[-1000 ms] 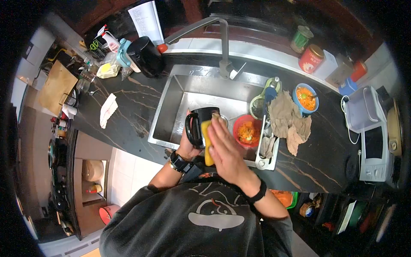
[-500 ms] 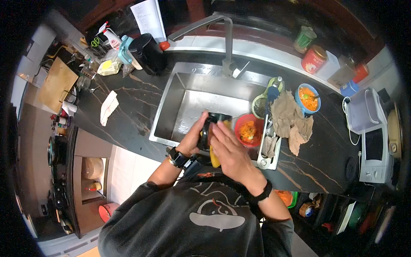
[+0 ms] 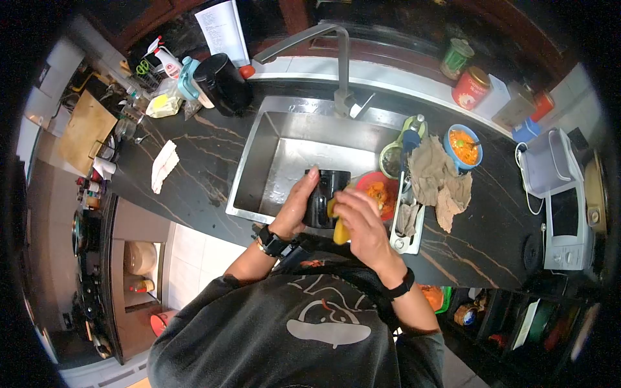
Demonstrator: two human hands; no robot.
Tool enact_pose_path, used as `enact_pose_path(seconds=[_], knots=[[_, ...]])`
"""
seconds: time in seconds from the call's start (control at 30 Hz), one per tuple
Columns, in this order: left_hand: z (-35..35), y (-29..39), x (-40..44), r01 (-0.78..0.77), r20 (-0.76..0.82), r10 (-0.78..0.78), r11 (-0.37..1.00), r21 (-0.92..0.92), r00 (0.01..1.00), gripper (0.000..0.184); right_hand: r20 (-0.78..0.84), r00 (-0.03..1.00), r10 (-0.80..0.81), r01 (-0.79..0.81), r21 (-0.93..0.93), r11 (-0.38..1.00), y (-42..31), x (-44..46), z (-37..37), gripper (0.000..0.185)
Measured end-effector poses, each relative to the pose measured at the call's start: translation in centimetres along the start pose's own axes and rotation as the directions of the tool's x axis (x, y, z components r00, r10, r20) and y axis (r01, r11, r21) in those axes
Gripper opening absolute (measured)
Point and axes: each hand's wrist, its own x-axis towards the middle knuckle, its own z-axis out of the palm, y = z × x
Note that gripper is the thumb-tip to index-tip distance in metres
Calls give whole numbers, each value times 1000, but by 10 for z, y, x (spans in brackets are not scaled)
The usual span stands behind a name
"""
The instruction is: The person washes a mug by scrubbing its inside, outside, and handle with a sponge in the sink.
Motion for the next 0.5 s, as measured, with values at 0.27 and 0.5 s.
enact_pose_path(seconds=[0.27, 0.5], knots=[[13, 0, -8, -122, -30, 125, 989, 81, 992, 51, -270, 931, 244, -209, 151, 966, -24, 1, -9, 19], [18, -3, -9, -197, -84, 217, 959, 204, 972, 40, -303, 918, 256, -248, 67, 966, -15, 32, 6, 25]])
